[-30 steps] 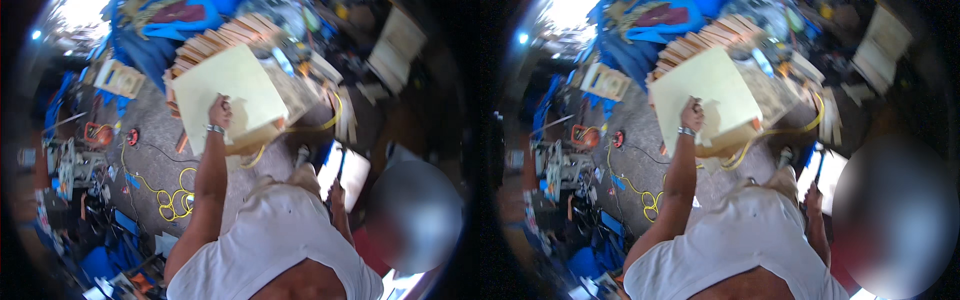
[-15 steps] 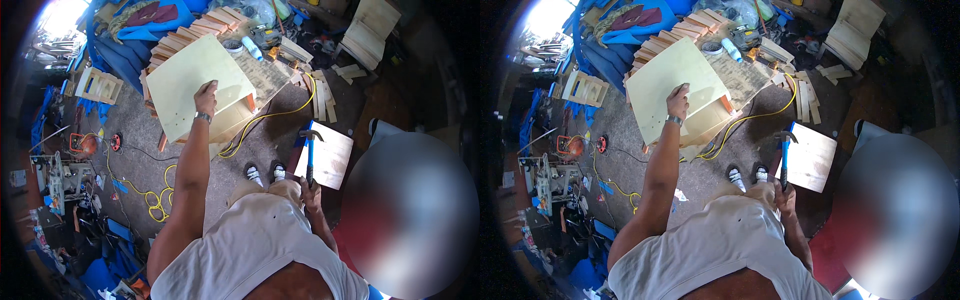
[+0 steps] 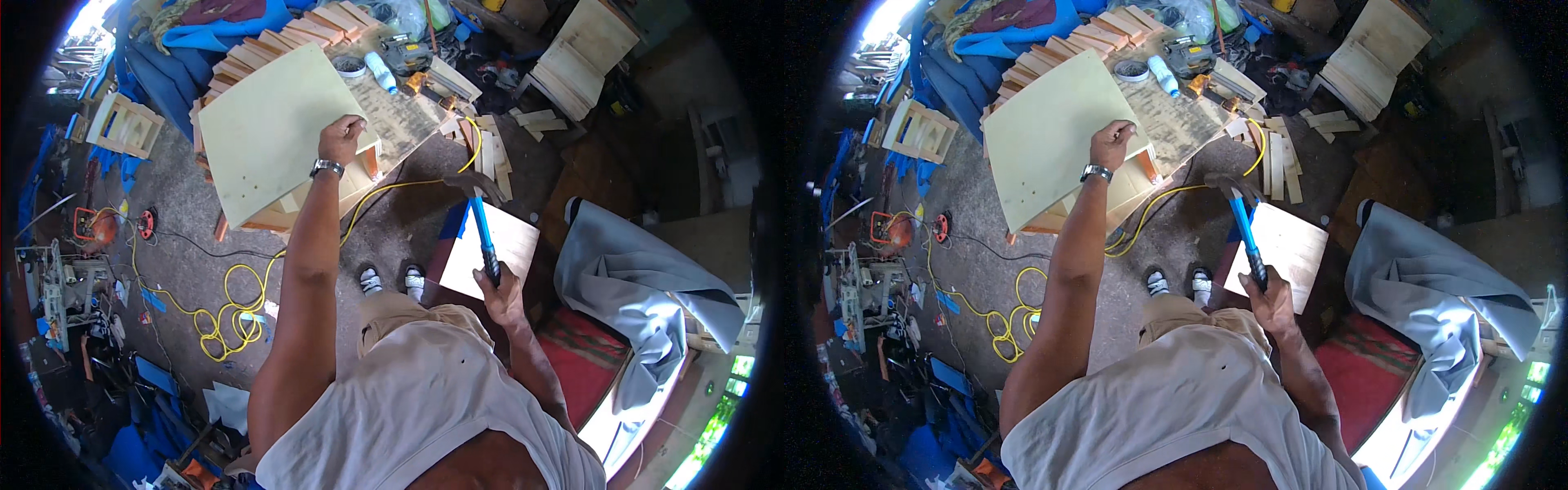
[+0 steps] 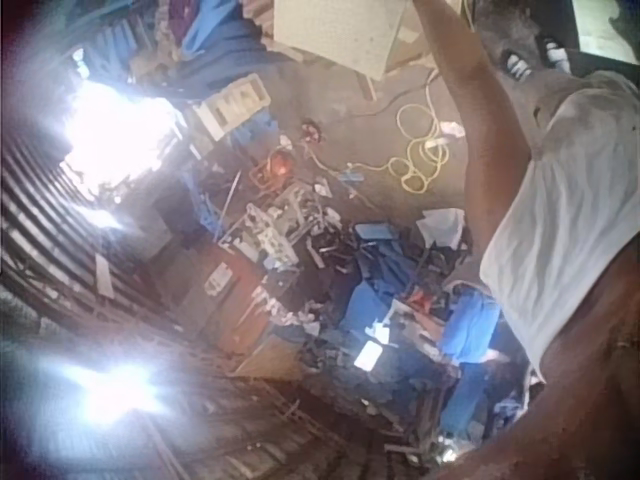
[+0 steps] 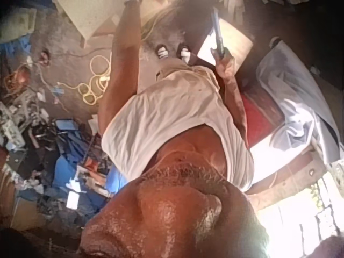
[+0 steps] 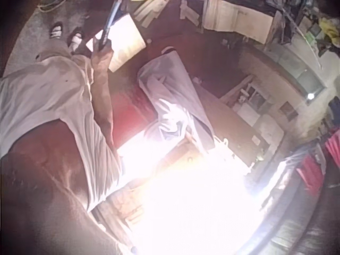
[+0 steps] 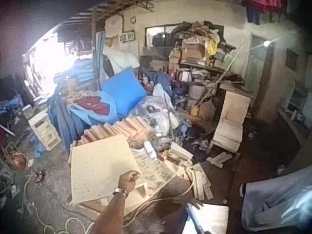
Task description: The person assembles a wooden box or furniture frame from wooden slats using a pneumatic nailer and a hammer to secure the nails.
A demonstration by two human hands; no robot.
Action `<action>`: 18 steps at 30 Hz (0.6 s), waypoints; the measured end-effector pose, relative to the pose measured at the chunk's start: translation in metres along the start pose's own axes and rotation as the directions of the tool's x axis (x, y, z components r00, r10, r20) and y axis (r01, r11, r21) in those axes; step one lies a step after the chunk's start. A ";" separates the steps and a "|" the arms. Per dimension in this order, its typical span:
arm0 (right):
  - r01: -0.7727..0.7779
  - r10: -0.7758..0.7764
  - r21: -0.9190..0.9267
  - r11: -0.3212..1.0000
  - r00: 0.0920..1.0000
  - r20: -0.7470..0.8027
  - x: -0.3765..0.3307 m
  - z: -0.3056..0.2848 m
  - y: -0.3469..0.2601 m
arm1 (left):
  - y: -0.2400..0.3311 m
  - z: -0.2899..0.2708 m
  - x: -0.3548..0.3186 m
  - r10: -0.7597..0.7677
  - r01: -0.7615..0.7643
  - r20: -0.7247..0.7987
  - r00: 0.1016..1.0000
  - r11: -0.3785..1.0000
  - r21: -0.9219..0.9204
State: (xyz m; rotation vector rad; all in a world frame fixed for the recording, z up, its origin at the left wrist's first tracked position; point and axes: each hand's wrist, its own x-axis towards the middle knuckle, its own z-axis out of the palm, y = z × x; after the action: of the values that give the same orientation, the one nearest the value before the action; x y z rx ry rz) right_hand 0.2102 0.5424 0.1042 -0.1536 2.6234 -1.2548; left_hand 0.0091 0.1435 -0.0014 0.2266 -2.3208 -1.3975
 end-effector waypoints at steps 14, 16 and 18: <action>-0.006 -0.017 0.141 0.990 0.987 0.160 0.098 0.044 -0.043 | -0.006 -0.004 -0.008 0.155 -0.155 0.014 0.988 0.977 0.148; 0.012 -0.011 -0.009 1.000 0.989 0.151 0.112 0.052 -0.060 | -0.005 -0.005 -0.010 0.130 -0.133 0.026 0.991 0.980 0.147; 0.087 -0.075 -0.105 0.991 0.991 0.110 0.131 0.065 -0.064 | -0.003 -0.006 -0.012 0.111 -0.115 0.035 0.993 0.982 0.149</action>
State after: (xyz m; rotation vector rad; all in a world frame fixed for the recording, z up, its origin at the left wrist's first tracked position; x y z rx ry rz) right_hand 0.0989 0.4279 0.0939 -0.3391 2.6183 -1.0950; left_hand 0.0223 0.1410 -0.0051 0.1188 -2.4237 -1.1786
